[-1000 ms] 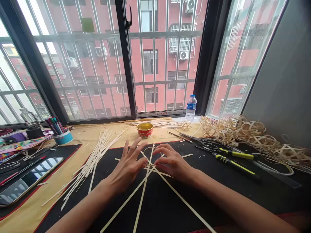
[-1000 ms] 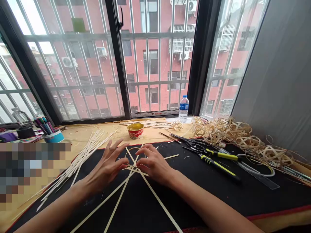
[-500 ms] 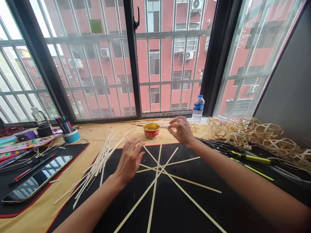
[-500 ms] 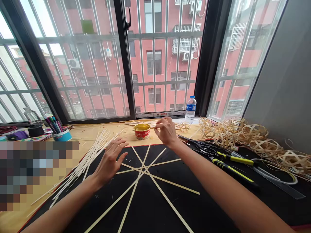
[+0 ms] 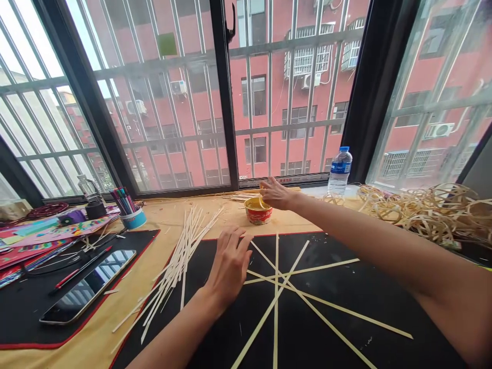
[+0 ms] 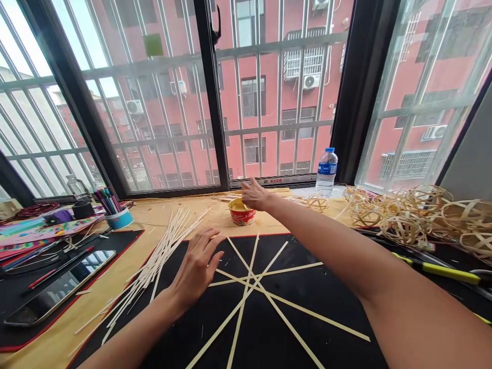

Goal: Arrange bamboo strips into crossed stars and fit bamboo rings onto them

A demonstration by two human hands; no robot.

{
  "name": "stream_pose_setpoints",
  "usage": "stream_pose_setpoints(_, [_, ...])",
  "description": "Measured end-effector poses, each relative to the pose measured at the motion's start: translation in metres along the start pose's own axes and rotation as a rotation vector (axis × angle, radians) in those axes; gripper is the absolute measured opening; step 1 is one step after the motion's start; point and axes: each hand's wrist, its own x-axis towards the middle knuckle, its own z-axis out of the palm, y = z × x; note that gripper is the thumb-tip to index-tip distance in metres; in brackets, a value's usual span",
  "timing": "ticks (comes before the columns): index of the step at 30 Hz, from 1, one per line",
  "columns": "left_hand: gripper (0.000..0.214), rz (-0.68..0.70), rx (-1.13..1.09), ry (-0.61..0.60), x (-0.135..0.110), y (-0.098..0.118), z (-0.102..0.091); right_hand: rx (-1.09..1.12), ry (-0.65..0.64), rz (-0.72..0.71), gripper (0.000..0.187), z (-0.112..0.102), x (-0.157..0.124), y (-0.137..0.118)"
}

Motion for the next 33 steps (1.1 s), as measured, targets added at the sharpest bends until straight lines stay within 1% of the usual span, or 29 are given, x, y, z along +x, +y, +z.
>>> stream_pose_setpoints(2, [0.033, -0.013, 0.006, -0.002, 0.000, 0.000, -0.001, -0.033, -0.009, 0.016, 0.019, -0.001, 0.000, 0.002])
stream_pose_setpoints(5, [0.031, -0.049, 0.027, -0.005, 0.000, -0.002, -0.002, -0.062, -0.008, 0.021, 0.022, -0.002, -0.001, -0.001])
stream_pose_setpoints(9, [0.030, -0.128, 0.066, -0.051, 0.002, -0.007, -0.004, -0.063, 0.009, 0.012, 0.021, -0.006, -0.004, -0.008])
stream_pose_setpoints(13, [0.027, -0.239, 0.106, -0.170, 0.003, -0.015, -0.004, -0.068, 0.071, 0.061, 0.022, -0.018, -0.020, -0.003])
stream_pose_setpoints(16, [0.015, -0.337, 0.127, -0.306, 0.003, -0.024, -0.004, -0.065, 0.134, 0.110, 0.023, -0.030, -0.048, -0.001])
stream_pose_setpoints(17, [0.014, -0.371, 0.129, -0.350, 0.003, -0.028, -0.004, -0.064, 0.155, 0.125, 0.024, -0.033, -0.060, -0.003])
stream_pose_setpoints(20, [0.022, -0.466, 0.118, -0.461, 0.004, -0.038, -0.006, -0.047, 0.227, 0.138, 0.025, -0.042, -0.096, -0.022])
stream_pose_setpoints(22, [0.024, -0.522, 0.099, -0.524, 0.006, -0.044, -0.007, 0.027, 0.378, 0.059, 0.021, -0.045, -0.115, -0.044])
stream_pose_setpoints(24, [0.025, -0.573, 0.077, -0.587, 0.006, -0.047, -0.008, 0.093, 0.490, -0.036, 0.019, -0.047, -0.126, -0.068])
stream_pose_setpoints(26, [0.025, -0.620, 0.054, -0.649, 0.005, -0.050, -0.008, 0.135, 0.561, -0.105, 0.021, -0.049, -0.130, -0.090])
stream_pose_setpoints(28, [0.026, -0.653, 0.027, -0.701, 0.003, -0.053, -0.007, 0.145, 0.591, -0.158, 0.024, -0.051, -0.128, -0.108])
stream_pose_setpoints(30, [0.026, -0.675, -0.002, -0.736, 0.000, -0.056, -0.005, 0.125, 0.598, -0.197, 0.026, -0.054, -0.123, -0.120])
stream_pose_setpoints(33, [0.027, -0.700, -0.040, -0.756, -0.002, -0.060, -0.003, 0.070, 0.574, -0.232, 0.027, -0.056, -0.118, -0.128])
